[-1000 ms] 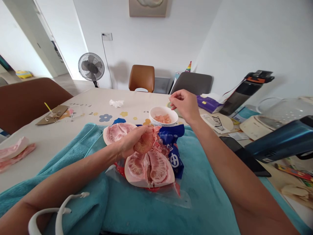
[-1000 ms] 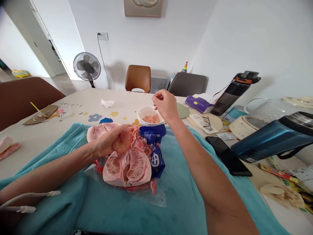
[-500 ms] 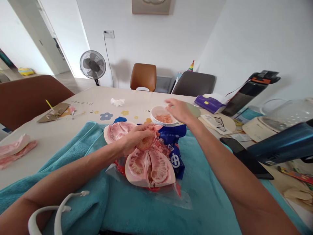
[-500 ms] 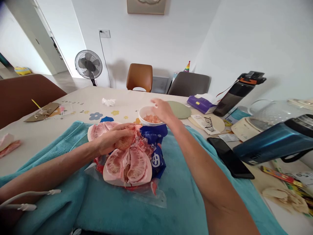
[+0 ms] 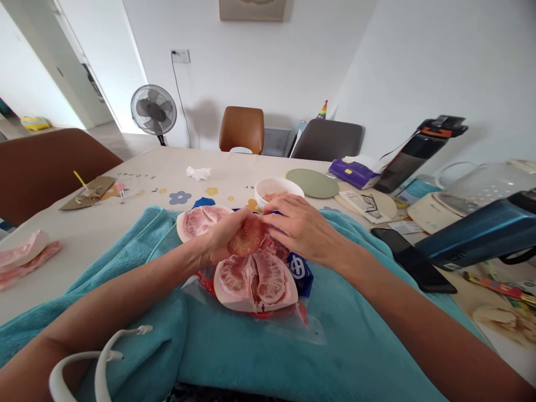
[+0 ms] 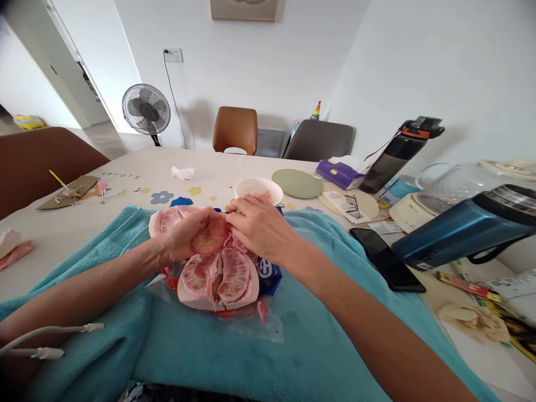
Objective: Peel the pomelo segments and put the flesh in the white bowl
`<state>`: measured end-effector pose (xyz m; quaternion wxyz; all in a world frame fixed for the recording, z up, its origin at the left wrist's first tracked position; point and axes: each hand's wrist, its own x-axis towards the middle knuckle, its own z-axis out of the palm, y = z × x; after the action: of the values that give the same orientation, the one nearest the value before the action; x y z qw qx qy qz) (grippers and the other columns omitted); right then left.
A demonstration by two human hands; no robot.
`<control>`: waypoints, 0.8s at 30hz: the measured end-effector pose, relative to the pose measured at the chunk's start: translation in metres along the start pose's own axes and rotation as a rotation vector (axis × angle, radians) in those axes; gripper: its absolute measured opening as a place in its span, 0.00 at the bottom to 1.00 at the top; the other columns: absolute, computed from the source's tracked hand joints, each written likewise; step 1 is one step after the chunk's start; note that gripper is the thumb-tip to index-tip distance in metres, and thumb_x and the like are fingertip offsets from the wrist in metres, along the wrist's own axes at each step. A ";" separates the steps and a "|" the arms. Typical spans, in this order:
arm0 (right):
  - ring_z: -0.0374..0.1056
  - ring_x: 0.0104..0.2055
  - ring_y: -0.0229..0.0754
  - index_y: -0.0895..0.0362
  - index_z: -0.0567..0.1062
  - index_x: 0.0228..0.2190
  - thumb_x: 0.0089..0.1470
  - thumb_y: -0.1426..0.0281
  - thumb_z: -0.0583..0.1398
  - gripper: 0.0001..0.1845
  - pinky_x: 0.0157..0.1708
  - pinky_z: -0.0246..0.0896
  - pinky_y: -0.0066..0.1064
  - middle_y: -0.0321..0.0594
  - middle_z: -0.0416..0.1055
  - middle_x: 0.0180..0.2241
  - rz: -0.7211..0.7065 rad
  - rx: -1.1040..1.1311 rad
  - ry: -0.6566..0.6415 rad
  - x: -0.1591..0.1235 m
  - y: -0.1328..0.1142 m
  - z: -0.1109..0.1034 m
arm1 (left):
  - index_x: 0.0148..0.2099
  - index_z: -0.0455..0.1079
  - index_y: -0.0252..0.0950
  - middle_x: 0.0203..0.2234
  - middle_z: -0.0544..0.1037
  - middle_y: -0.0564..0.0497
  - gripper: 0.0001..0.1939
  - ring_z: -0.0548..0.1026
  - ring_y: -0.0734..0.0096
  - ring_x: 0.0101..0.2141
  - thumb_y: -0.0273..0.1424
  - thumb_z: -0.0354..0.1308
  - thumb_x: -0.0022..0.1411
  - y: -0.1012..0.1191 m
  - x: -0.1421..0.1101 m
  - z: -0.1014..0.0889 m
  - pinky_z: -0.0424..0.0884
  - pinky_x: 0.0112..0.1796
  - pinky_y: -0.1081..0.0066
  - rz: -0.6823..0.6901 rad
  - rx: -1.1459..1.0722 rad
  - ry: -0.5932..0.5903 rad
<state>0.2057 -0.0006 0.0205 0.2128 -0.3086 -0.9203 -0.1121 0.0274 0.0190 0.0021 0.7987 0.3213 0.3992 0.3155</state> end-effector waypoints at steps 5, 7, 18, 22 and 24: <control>0.68 0.46 0.49 0.60 0.77 0.37 0.62 0.74 0.53 0.12 0.47 0.64 0.42 0.47 0.75 0.40 0.057 0.004 0.055 -0.003 0.000 0.002 | 0.31 0.70 0.32 0.18 0.74 0.50 0.06 0.74 0.71 0.20 0.26 0.53 0.54 0.001 -0.002 0.000 0.70 0.23 0.75 -0.011 0.003 -0.019; 0.68 0.46 0.48 0.58 0.77 0.36 0.62 0.73 0.53 0.12 0.47 0.64 0.41 0.46 0.75 0.40 0.170 0.083 0.093 -0.004 -0.001 0.003 | 0.32 0.71 0.32 0.19 0.74 0.50 0.06 0.74 0.72 0.21 0.26 0.54 0.54 0.001 -0.003 -0.001 0.69 0.23 0.76 -0.002 0.005 -0.041; 0.69 0.35 0.42 0.56 0.75 0.26 0.54 0.67 0.58 0.09 0.38 0.61 0.34 0.38 0.75 0.31 0.699 0.694 0.171 -0.005 -0.002 0.005 | 0.33 0.74 0.31 0.22 0.77 0.49 0.08 0.73 0.74 0.22 0.29 0.55 0.57 0.001 -0.006 -0.001 0.68 0.25 0.78 -0.006 0.040 -0.179; 0.69 0.35 0.42 0.56 0.78 0.27 0.52 0.63 0.61 0.10 0.37 0.62 0.34 0.38 0.76 0.30 0.821 0.760 0.247 -0.015 0.005 0.002 | 0.36 0.75 0.31 0.21 0.76 0.49 0.09 0.74 0.74 0.23 0.29 0.54 0.57 0.002 -0.003 -0.004 0.69 0.26 0.78 -0.012 0.032 -0.172; 0.69 0.33 0.41 0.56 0.79 0.28 0.51 0.62 0.63 0.10 0.35 0.63 0.33 0.37 0.76 0.30 0.853 0.792 0.292 -0.019 0.006 -0.001 | 0.36 0.75 0.31 0.21 0.76 0.50 0.09 0.74 0.74 0.24 0.29 0.55 0.57 0.002 -0.002 -0.004 0.68 0.26 0.78 0.002 0.048 -0.170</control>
<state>0.2238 -0.0062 0.0133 0.4620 -0.5294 -0.6481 0.2936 0.0222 0.0194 0.0022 0.8214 0.3662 0.3374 0.2781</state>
